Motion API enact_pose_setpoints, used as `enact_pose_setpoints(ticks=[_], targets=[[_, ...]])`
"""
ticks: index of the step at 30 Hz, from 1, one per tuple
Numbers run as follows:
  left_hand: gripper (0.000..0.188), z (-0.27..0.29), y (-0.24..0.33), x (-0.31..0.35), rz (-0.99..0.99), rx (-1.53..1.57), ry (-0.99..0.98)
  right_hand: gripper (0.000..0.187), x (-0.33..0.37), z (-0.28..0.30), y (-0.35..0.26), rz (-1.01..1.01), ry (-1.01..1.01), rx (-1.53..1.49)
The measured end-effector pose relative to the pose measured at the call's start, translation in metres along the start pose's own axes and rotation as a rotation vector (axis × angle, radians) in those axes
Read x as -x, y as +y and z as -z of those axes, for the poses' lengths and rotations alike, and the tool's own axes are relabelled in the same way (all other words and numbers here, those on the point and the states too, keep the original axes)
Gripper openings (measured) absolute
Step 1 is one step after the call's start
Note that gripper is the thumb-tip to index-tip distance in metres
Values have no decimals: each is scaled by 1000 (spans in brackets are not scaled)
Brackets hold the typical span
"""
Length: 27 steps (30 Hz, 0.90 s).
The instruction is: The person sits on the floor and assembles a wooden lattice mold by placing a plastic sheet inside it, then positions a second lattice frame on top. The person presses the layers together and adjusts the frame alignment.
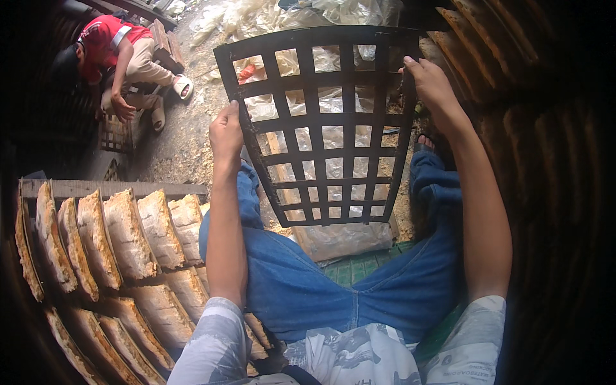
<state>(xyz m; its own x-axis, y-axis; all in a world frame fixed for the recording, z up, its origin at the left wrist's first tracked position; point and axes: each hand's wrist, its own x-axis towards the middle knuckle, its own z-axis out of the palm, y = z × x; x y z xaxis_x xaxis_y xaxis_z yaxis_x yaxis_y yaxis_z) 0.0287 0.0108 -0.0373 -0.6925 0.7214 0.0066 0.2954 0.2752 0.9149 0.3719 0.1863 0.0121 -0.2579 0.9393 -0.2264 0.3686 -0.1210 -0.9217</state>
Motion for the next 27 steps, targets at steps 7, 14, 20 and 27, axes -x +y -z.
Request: enact_pose_setpoints(ticks=[7, 14, 20, 27], targets=[[40, -2, -15, 2, -29, -180, -62, 45, 3, -13, -1, 44, 104, 81], [41, -8, 7, 4, -208, -198, 76, 51, -14, -8, 21, 128, 187, 235], [46, -1, 11, -1, -14, -159, 11, 53, 1, -12, 0, 102, 107, 221], [35, 12, -7, -11, -67, 47, -211, 46, 10, -15, -11, 80, 63, 219]])
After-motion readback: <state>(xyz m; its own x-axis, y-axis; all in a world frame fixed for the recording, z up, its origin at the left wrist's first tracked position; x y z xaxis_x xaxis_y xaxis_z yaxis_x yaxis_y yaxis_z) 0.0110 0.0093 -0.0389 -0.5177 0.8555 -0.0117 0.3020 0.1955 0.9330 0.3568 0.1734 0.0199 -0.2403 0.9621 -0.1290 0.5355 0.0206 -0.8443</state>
